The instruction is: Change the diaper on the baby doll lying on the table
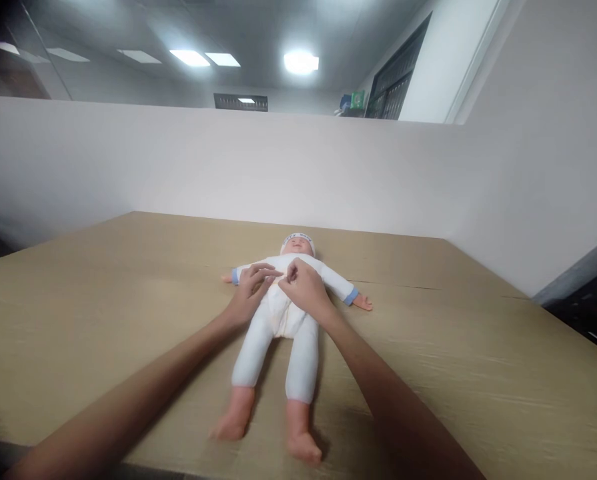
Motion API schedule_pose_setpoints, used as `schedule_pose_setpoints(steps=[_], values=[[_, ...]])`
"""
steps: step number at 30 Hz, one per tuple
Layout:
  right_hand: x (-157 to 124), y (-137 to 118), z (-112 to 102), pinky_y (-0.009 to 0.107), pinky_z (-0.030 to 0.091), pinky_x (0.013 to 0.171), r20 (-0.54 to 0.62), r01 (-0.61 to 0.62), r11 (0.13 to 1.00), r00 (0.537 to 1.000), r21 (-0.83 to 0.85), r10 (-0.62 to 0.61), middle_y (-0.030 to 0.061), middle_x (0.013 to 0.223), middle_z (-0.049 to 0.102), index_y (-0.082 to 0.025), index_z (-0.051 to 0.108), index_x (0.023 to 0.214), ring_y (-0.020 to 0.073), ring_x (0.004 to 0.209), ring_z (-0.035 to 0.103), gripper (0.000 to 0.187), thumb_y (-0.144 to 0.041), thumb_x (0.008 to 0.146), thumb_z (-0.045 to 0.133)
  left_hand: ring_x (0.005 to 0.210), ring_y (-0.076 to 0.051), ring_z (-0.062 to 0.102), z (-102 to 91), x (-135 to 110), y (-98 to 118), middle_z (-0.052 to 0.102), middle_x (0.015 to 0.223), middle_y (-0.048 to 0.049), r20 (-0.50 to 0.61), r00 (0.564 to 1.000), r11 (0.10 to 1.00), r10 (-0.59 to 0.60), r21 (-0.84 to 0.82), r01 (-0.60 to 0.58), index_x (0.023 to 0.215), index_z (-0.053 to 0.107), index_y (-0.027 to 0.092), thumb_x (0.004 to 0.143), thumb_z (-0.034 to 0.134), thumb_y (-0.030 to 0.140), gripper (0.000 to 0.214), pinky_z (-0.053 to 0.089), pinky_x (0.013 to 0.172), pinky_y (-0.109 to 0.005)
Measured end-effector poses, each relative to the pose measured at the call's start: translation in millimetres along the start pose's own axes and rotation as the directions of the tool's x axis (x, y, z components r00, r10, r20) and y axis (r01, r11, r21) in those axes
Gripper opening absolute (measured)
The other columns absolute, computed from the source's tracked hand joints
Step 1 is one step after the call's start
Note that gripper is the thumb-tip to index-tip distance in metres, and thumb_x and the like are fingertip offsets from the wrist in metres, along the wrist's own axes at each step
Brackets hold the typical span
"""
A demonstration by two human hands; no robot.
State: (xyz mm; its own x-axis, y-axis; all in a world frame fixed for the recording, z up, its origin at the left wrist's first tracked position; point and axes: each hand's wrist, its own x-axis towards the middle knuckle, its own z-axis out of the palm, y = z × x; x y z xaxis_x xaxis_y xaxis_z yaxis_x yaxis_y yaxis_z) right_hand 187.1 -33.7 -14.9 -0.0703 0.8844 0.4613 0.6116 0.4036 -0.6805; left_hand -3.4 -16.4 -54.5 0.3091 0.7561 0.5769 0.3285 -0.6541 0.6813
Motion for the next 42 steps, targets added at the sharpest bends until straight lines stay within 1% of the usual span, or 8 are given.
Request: schedule_pose_setpoints(steps=[8,18,23,27,30,33,38,42], values=[[-42,2,-36,0.045,0.048,0.104,-0.179,0.234,0.971,0.954,-0.047,-0.239,0.0085,0.12,0.065,-0.026,0.058,0.119,0.0259,0.116,0.061,0.022,-0.026,0.096,0.058,0.137,-0.028,0.047,-10.8,-8,5,0.06,0.148,-0.0079,0.105,0.981,0.973,0.164,0.146,-0.179,0.141,0.065,0.028,0.112,0.024,0.042,0.052,0.027,0.119,-0.046],[-79,45,-41,0.058,0.02,0.131,0.141,0.314,0.935,0.946,-0.165,-0.293,0.0052,0.165,0.046,-0.032,0.036,0.162,0.0246,0.155,0.038,0.054,-0.034,0.109,0.043,0.141,-0.031,0.041,-14.6,-5,-3,0.055,0.158,-0.0054,0.302,0.915,0.931,0.268,0.162,-0.326,0.156,0.052,0.028,0.111,0.018,0.051,0.061,0.022,0.122,-0.048],[-81,34,-46,0.06,0.022,0.13,0.097,0.338,0.928,0.94,-0.158,-0.326,0.0062,0.164,0.048,-0.03,0.038,0.162,0.0244,0.154,0.04,0.053,-0.033,0.109,0.042,0.142,-0.032,0.04,-20.2,-1,7,0.054,0.158,-0.0064,0.349,0.901,0.912,0.256,0.223,-0.346,0.155,0.051,0.028,0.11,0.022,0.05,0.058,0.023,0.121,-0.048],[-92,10,-53,0.051,0.046,0.116,0.026,0.491,0.867,0.871,-0.083,-0.491,0.0078,0.137,0.07,-0.026,0.063,0.138,0.0253,0.134,0.061,0.039,-0.023,0.104,0.043,0.136,-0.031,0.048,-25.2,-8,28,0.058,0.149,-0.0134,0.262,0.918,0.908,0.297,0.221,-0.357,0.148,0.053,0.022,0.108,0.036,0.042,0.047,0.031,0.115,-0.047],[-106,-6,-52,0.041,0.056,0.089,0.151,0.559,0.827,0.824,-0.056,-0.547,0.0062,0.1,0.077,-0.025,0.07,0.109,0.0235,0.097,0.07,0.027,-0.02,0.1,0.045,0.116,-0.029,0.057,-26.8,-24,43,0.07,0.124,-0.0127,0.277,0.905,0.896,0.324,0.218,-0.387,0.124,0.064,0.021,0.104,0.048,0.038,0.031,0.039,0.105,-0.045],[-120,-9,-48,0.037,0.052,0.076,0.326,0.567,0.814,0.798,-0.124,-0.506,0.0052,0.087,0.073,-0.023,0.068,0.099,0.0217,0.082,0.065,0.019,-0.021,0.1,0.048,0.094,-0.026,0.057,-27.9,-39,48,0.074,0.098,-0.0074,0.441,0.838,0.858,0.322,0.239,-0.455,0.098,0.071,0.023,0.102,0.052,0.033,0.022,0.04,0.093,-0.043],[-128,-3,-47,0.036,0.05,0.08,0.235,0.296,0.933,0.94,-0.203,-0.247,0.004,0.09,0.072,-0.023,0.065,0.095,0.0213,0.088,0.064,0.009,-0.02,0.098,0.057,0.095,-0.025,0.054,-33.9,-43,45,0.074,0.099,-0.0056,0.509,0.829,0.888,0.231,0.238,-0.393,0.095,0.072,0.023,0.106,0.048,0.031,0.027,0.04,0.09,-0.041],[-127,-1,-41,0.037,0.049,0.078,0.156,0.172,0.946,0.979,-0.276,-0.133,0.0044,0.089,0.072,-0.024,0.067,0.097,0.0228,0.086,0.064,0.008,-0.02,0.096,0.06,0.091,-0.024,0.055,-33.6,-43,44,0.071,0.092,-0.0045,0.48,0.872,0.955,0.097,0.202,-0.217,0.09,0.069,0.023,0.106,0.05,0.036,0.028,0.043,0.088,-0.039]])
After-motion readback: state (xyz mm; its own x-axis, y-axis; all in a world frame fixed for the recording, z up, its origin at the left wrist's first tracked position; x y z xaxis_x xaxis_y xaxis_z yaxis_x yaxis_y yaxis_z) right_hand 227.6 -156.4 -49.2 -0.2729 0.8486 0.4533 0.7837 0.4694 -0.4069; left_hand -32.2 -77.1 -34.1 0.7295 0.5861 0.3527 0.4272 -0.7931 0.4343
